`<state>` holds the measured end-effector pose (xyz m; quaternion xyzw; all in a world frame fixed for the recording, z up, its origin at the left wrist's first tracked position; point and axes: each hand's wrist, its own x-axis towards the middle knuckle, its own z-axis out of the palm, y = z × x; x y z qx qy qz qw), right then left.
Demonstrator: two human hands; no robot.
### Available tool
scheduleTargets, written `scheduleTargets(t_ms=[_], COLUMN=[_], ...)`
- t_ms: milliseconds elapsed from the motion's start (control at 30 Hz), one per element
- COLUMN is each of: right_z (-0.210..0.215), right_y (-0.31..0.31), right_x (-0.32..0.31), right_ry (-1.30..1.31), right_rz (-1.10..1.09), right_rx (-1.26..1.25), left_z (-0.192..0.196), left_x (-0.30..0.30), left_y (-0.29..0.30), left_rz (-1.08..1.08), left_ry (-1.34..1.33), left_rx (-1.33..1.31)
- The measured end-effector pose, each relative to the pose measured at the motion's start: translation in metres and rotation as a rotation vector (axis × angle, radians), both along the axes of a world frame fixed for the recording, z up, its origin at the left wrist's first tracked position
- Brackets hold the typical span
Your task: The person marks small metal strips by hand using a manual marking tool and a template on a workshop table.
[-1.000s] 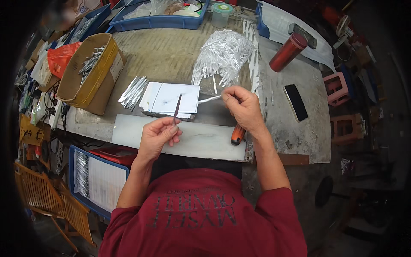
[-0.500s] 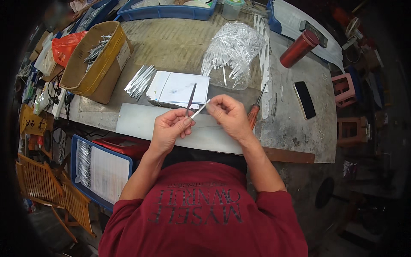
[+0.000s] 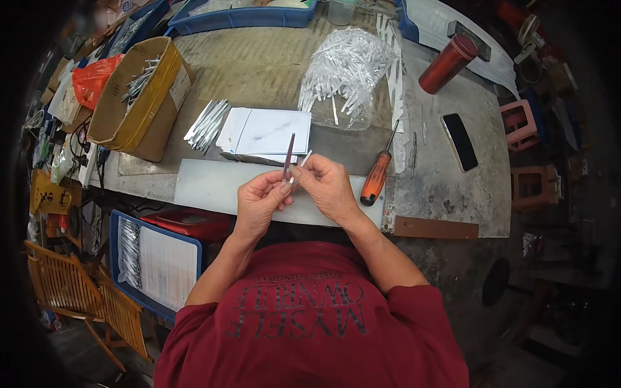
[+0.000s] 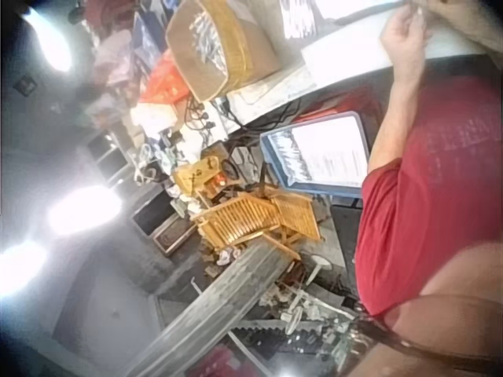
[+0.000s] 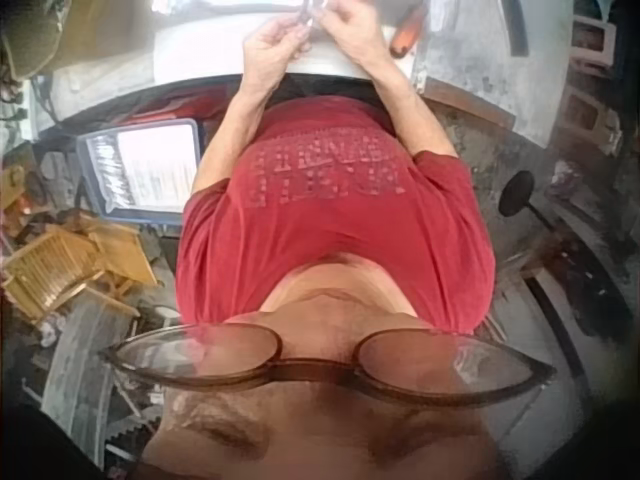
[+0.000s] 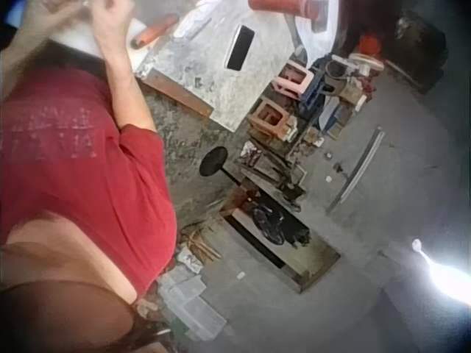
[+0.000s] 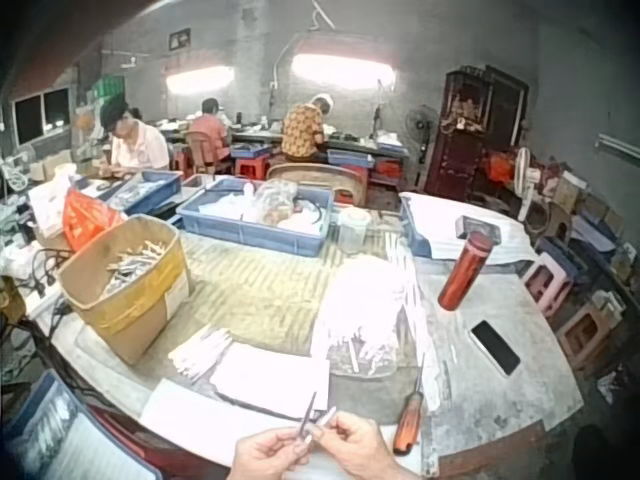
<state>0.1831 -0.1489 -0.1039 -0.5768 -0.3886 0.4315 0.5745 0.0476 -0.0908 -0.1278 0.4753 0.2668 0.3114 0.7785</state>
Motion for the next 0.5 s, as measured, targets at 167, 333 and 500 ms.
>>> scheduleTargets(t_ms=[167, 333, 500], right_z=[-0.0007, 0.0056, -0.0019], right_y=[-0.0007, -0.0039, -0.0043], right_x=[-0.0033, -0.0023, -0.0022], right_ry=[-0.02, -0.28, -0.235], right_rz=[-0.005, -0.032, -0.013], right_rx=[0.051, -0.033, -0.062], left_z=[-0.0035, -0.0063, -0.0056], left_x=[-0.0011, -0.0023, -0.0007], left_y=[0.0022, 0.0017, -0.0008], left_rz=[-0.047, -0.054, -0.062], left_ry=[-0.039, -0.052, -0.062], left_rx=[-0.084, -0.133, -0.153])
